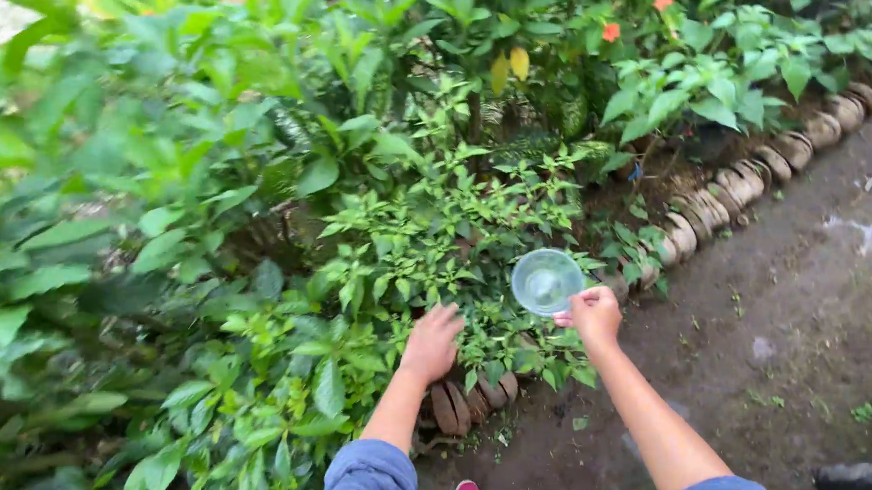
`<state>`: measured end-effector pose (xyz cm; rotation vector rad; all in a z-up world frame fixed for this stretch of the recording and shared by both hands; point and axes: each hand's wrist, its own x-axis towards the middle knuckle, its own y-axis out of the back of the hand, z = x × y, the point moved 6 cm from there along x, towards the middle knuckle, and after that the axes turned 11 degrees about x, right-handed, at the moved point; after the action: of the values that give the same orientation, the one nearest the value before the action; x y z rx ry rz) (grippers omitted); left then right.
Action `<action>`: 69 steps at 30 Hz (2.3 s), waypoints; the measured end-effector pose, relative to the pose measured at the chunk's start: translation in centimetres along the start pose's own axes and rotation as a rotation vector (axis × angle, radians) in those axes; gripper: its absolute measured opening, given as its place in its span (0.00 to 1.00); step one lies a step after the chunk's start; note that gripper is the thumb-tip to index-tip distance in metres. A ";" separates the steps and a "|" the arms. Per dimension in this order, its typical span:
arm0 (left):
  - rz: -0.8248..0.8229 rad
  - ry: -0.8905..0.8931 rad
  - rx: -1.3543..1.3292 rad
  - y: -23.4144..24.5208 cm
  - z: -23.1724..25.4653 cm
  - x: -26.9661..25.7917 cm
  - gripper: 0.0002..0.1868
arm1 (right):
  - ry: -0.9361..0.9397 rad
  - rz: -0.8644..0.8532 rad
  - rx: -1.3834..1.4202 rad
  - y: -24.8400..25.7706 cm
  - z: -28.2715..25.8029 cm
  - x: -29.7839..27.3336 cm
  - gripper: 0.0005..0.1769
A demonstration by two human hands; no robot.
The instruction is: Harvesting green chili peppers and watering plants in a home garden using a small cup.
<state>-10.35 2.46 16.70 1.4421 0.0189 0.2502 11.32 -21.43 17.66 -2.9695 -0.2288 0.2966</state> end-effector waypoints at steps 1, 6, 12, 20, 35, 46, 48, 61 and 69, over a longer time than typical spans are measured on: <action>0.008 0.025 0.000 0.4 -0.7 -0.6 0.27 | 0.000 -0.025 -0.008 -1.5 0.2 -0.7 0.07; 0.350 0.565 -0.560 -1.6 -8.7 -3.9 0.20 | -0.123 -0.285 0.020 -10.1 3.8 -4.4 0.09; 0.268 0.960 -1.164 0.6 -12.1 -11.2 0.23 | -0.121 -0.479 -0.100 -19.4 4.6 -13.1 0.09; 0.436 1.048 -1.327 2.2 -15.3 -21.4 0.20 | -0.066 -0.646 -0.281 -26.8 4.1 -22.9 0.05; 0.741 1.284 -1.307 9.1 -21.7 -40.1 0.12 | 0.015 -0.865 -0.443 -38.2 7.2 -38.3 0.05; 0.889 1.422 -1.210 11.8 -30.4 -55.9 0.10 | 0.024 -1.023 -0.430 -49.7 12.1 -52.8 0.06; 0.904 1.431 -1.216 12.3 -31.7 -59.1 0.10 | 0.001 -1.069 -0.429 -51.8 14.2 -55.4 0.08; 1.063 1.607 -1.132 13.7 -34.6 -80.6 0.18 | 0.024 -1.427 -0.540 -61.1 22.0 -75.4 0.12; 1.260 1.712 -1.153 11.3 -36.3 -90.2 0.16 | 0.066 -1.635 -0.634 -66.3 25.8 -85.1 0.11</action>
<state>-105.87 22.77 10.54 -0.4123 0.2999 2.0418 -85.48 32.64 19.06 -2.1004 -2.7361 -0.1387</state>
